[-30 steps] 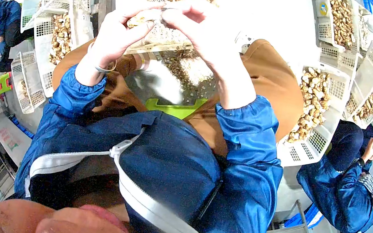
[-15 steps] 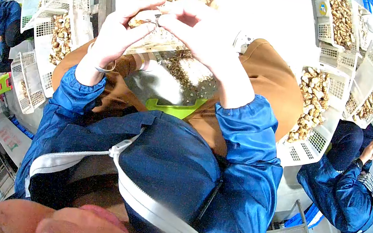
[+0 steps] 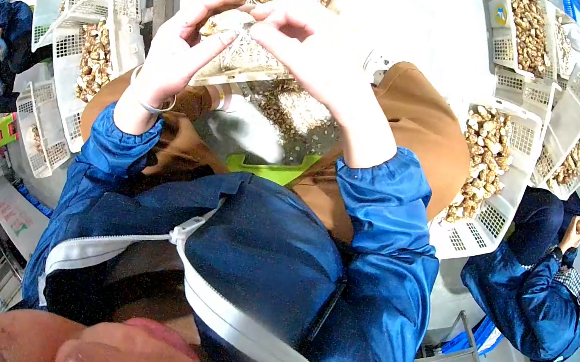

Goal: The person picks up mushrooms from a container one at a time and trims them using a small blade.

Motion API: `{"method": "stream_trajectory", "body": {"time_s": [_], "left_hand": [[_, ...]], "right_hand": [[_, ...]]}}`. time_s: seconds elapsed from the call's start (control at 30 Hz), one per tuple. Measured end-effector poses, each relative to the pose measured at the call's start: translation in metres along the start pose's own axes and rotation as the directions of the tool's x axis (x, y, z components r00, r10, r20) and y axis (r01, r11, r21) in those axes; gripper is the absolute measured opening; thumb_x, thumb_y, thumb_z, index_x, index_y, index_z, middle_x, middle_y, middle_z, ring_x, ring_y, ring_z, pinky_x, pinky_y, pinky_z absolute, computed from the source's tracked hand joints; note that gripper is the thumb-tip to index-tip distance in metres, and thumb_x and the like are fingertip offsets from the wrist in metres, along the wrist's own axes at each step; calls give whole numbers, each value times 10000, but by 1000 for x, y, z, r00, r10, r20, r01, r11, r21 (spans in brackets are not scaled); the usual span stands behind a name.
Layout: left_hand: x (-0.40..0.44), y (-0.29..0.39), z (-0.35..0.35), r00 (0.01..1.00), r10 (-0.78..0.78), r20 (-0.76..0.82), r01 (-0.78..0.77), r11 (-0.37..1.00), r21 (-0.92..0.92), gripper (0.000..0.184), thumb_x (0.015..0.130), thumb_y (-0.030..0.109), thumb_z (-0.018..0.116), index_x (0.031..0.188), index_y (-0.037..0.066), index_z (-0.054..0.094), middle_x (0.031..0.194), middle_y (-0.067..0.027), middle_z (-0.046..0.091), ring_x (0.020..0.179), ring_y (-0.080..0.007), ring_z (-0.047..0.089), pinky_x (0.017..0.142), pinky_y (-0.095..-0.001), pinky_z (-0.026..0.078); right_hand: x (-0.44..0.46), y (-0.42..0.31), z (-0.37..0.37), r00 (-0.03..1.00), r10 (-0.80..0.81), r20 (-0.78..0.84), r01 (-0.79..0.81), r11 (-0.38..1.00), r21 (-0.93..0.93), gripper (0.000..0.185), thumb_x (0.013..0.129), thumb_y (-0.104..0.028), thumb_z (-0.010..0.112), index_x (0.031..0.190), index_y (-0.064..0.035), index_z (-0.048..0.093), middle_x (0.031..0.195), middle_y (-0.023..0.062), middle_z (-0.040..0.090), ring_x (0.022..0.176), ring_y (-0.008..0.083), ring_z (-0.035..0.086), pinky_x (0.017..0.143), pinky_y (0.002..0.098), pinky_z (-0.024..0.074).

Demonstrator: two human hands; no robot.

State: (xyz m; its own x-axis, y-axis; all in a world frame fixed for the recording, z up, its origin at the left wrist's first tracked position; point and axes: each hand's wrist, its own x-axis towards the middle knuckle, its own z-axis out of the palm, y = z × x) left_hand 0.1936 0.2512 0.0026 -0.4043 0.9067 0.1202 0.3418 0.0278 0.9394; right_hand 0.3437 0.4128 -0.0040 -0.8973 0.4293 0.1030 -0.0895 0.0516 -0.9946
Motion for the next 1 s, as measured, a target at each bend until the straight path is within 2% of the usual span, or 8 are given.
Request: {"method": "stream_trajectory", "body": {"time_s": [0.07,0.2,0.33,0.47,0.63,0.73,0.77,1.0], "left_hand": [[0,-2,-3,996,83,23,-85,989,119,479,883,91,655,1353,48,569,1243,-136,629,1153,-235,596,1000,-347,465],[-1,5,-6,992,37,118,-51,992,118,481,911,20,641,1377,-9,527,1354,-142,576,1276,-217,532,1104,-333,390],[1,6,-9,989,103,109,-125,966,226,474,903,15,637,1364,-24,533,1302,-155,592,1250,-236,557,1086,-339,408],[1,6,-10,979,151,140,-181,956,233,488,893,-3,640,1368,-30,530,1291,-154,601,1239,-230,561,1074,-332,424],[1,10,6,990,-142,-18,127,930,-345,489,898,-18,647,1373,-23,532,1363,-131,564,1277,-188,518,1094,-315,405],[2,-3,3,996,-55,68,57,998,-30,451,886,10,664,1327,18,572,1304,-102,592,1221,-164,542,1048,-295,433],[-1,-4,7,987,-150,62,160,966,-202,440,886,35,690,1312,14,578,1272,-93,613,1181,-152,567,1013,-284,461],[-3,3,10,999,-29,-14,30,990,137,420,865,13,648,1282,4,594,1157,-128,669,1030,-189,656,901,-298,529]], "right_hand": [[1,10,2,979,-196,46,201,952,-230,146,893,-145,730,908,-8,682,975,39,706,877,100,642,781,267,525],[-2,-3,-3,969,242,41,-246,959,142,150,897,-154,738,919,-15,687,1003,28,684,880,88,626,770,262,520],[-3,-3,2,992,123,24,-125,981,146,124,903,-127,723,938,-11,696,970,26,692,868,83,621,765,237,510],[-1,5,-7,982,189,31,-191,967,171,141,905,-134,708,964,-7,696,924,49,708,865,84,631,783,238,517],[-3,-2,-1,982,188,-13,-182,965,188,174,887,-169,732,975,-24,692,962,60,709,871,105,645,777,256,534],[-3,13,4,998,54,-35,-54,999,-5,170,859,-176,757,915,-34,683,975,53,686,866,119,647,770,275,537],[-4,17,4,999,7,-42,-9,998,-56,170,848,-171,763,896,-30,681,953,53,676,858,129,648,759,278,536],[-2,12,9,971,-239,-29,223,939,-262,153,838,-161,759,874,-35,681,914,61,655,831,177,650,723,290,530]]}}
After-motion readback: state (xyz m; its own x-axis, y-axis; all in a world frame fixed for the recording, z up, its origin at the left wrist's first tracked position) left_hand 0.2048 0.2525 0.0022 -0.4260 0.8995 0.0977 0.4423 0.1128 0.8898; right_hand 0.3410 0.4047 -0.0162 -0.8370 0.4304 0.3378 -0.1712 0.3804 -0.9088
